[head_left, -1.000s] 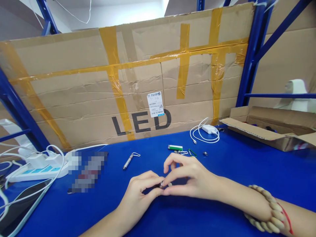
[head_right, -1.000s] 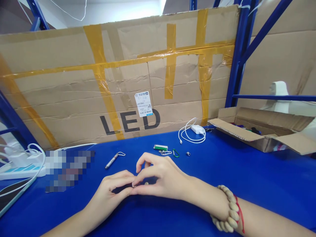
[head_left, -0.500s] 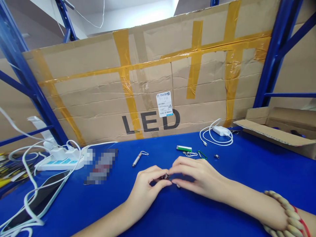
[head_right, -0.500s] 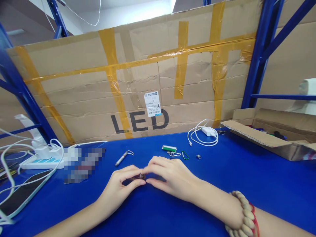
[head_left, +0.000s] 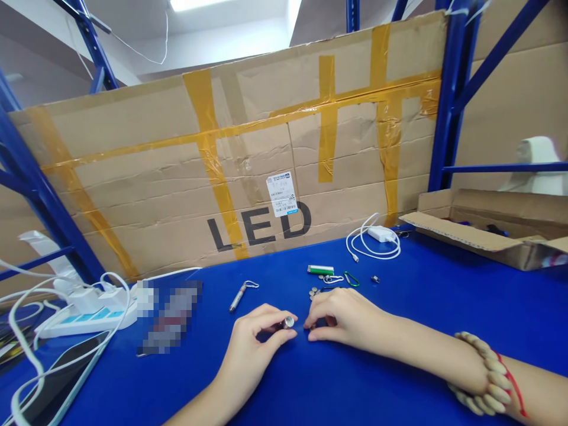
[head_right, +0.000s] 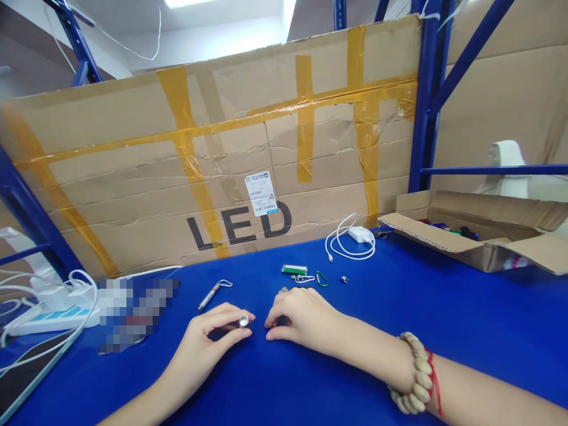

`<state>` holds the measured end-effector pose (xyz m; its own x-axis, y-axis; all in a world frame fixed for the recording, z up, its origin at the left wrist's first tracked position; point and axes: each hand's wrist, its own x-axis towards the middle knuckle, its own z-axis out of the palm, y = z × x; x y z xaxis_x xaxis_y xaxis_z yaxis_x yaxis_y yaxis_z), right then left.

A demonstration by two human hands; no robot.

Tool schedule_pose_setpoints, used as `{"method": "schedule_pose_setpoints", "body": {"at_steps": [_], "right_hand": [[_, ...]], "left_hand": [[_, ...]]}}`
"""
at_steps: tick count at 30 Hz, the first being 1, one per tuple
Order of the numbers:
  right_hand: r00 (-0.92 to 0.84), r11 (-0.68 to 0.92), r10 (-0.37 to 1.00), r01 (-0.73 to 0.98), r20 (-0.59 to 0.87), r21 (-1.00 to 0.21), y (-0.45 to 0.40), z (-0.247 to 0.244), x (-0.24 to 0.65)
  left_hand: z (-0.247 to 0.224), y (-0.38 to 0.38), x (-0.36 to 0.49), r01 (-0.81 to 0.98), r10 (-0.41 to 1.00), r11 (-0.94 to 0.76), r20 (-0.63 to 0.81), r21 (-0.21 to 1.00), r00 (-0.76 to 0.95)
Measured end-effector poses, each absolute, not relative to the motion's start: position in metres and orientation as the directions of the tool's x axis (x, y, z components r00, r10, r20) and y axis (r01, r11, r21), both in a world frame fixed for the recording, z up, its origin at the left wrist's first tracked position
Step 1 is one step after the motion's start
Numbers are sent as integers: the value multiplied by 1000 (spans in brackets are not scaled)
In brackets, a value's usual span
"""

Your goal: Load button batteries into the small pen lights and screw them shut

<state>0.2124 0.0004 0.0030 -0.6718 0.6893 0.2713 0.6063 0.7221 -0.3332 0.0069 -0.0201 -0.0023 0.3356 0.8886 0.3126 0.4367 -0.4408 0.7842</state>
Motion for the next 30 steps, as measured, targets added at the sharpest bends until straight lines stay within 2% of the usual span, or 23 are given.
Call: {"method": "schedule_pose_setpoints", "body": {"at_steps": [8, 17, 25, 30], "right_hand": [[-677, 727, 682, 581, 279, -366, -2, 5, 213], [-592, 634, 770, 668, 238, -391, 1, 2, 214], [-535, 576, 812, 668, 232, -471, 3, -2, 213], [-546, 594, 801, 671, 246, -445, -1, 2, 213]], "left_hand": [[-3, -22, 9, 407, 885, -440, 308, 801, 350], [-2, -22, 9, 457, 884, -451, 315, 767, 345], [-2, -22, 10, 475, 896, -426, 288, 770, 338], [-2, -23, 9, 479, 883, -458, 319, 749, 345]]}}
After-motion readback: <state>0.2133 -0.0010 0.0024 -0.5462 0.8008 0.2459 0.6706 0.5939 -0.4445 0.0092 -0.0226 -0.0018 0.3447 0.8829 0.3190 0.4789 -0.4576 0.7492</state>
